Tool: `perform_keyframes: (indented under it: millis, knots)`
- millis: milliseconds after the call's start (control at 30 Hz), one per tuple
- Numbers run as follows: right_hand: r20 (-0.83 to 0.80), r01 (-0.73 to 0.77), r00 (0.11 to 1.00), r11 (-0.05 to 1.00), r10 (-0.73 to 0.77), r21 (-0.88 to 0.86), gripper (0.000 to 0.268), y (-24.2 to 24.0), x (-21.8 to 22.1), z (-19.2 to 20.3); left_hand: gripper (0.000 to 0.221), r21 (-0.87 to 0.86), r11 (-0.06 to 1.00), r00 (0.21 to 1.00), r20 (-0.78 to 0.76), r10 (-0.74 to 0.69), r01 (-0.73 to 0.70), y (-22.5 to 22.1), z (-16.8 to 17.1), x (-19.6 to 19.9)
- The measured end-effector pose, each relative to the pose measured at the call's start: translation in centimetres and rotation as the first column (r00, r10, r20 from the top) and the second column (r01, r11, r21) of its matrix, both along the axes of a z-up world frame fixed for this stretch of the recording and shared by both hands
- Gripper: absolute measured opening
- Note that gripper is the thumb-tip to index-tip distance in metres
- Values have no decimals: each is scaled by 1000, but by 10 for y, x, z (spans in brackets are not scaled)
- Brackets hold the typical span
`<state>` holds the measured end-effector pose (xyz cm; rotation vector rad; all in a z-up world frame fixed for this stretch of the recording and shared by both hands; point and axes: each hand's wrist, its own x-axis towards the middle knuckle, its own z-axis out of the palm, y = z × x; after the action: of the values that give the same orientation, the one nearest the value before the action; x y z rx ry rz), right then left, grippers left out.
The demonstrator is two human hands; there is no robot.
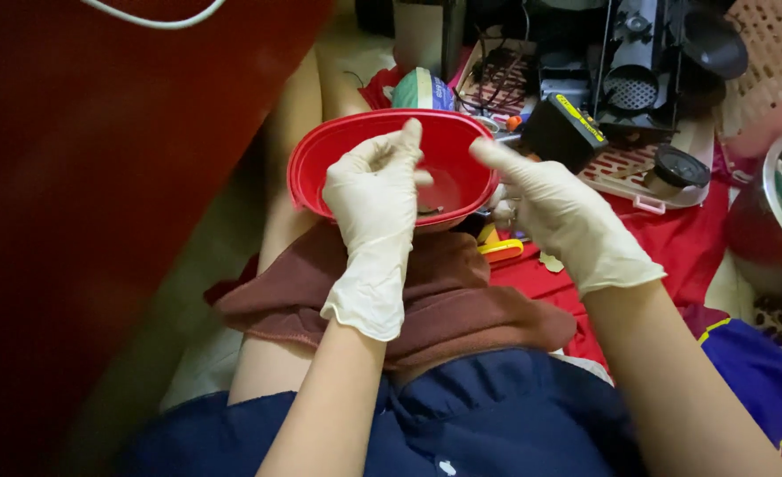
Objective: The person, wearing white gloves, lies on the floor and wipes black plastic appliance components with a towel, then sorts small screws in a red bowl and sets the bowl aside. They then use a screwdriver to unscrew and work on a black plastic housing, handling small parts on their lap.
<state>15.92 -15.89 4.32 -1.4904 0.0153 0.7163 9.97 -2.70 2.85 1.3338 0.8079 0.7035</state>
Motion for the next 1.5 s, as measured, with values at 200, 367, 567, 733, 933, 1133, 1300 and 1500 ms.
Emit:
perform_keyframes:
  millis: [200, 367, 567, 733, 933, 1133, 1300, 1500]
  knots:
    - [-23, 3, 1000, 999, -2, 33, 30, 0, 17, -25, 8, 146, 985, 993, 58, -105, 96, -10, 1, -1]
    - [0, 65, 998, 990, -65, 124, 27, -3, 19, -32, 11, 545, 826, 986, 147, 74, -143, -18, 16, -11]
    - [26, 141, 990, 990, -141, 22, 25, -6, 38, -12, 14, 630, 678, 919, 344, 192, -377, -3, 13, 0]
    - [53, 143, 989, 989, -141, -34, 17, -9, 63, 2, 22, 651, 640, 909, 352, 224, -409, 6, -12, 4]
    - [-41, 148, 989, 977, -143, 155, 7, -5, 114, -19, 29, 761, 633, 988, 77, 134, -145, 14, -46, -11]
    - [-106, 177, 981, 978, -165, 114, 16, 29, 147, -53, 28, 748, 655, 987, -3, 163, -106, 24, -63, -14]
    - [-173, 81, 982, 996, -72, 46, 18, 60, 176, -84, 27, 778, 620, 977, -42, 208, -99, 28, -66, -14]
    - [-52, 244, 969, 968, -241, 65, 20, 103, 171, -77, 28, 761, 646, 958, -140, 250, -57, 31, -71, -10]
